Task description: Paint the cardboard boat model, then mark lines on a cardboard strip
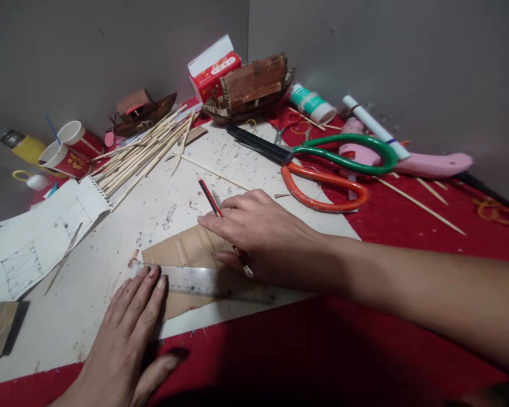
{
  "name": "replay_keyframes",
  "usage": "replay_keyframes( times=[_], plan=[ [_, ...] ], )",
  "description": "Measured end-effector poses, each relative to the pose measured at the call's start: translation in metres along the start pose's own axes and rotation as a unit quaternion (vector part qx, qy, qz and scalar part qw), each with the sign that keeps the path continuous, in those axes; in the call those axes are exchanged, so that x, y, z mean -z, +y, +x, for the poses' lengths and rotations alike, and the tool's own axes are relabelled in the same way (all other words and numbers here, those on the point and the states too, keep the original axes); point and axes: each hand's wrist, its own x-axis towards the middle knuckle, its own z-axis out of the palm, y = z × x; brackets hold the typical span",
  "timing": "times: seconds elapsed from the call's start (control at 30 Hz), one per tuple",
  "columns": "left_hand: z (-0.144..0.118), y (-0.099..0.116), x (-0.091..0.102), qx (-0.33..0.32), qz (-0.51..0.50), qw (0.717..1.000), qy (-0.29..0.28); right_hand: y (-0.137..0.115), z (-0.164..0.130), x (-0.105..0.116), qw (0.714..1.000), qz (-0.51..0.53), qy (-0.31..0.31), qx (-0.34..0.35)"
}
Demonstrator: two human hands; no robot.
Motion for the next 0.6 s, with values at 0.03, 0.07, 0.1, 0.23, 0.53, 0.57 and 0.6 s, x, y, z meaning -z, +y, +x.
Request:
replay_keyframes(
  times=[0.03, 0.07, 0.1, 0.23, 0.53, 0.57, 0.6],
  plan=[
    [0.0, 0.0, 0.0, 0.001, 0.001, 1.0, -0.004, 0.001, 0.001, 0.0, 1.0, 0.003, 0.007, -0.001],
    [-0.001, 0.0, 0.0, 0.003, 0.001, 1.0, -0.009, 0.003, 0.001, -0.001, 1.0, 0.008, 0.015, -0.001],
    [-0.001, 0.0, 0.0, 0.006, 0.0, 1.0, -0.013, 0.006, 0.002, -0.002, 1.0, 0.017, 0.025, -0.001],
    [-0.001, -0.001, 0.0, 0.014, -0.004, 1.0, -0.026, 0.015, 0.008, -0.006, 0.997, 0.062, 0.043, 0.003],
    [-0.004, 0.001, 0.002, 0.032, -0.002, 0.999, -0.02, 0.008, 0.052, 0.011, 0.997, 0.08, 0.004, -0.013],
    [-0.004, 0.001, 0.002, 0.037, -0.002, 0.999, -0.021, 0.005, 0.056, 0.014, 0.997, 0.072, -0.001, -0.031],
    [-0.005, 0.001, 0.002, 0.041, -0.002, 0.999, -0.021, 0.002, 0.059, 0.016, 0.997, 0.065, -0.008, -0.051]
  ],
)
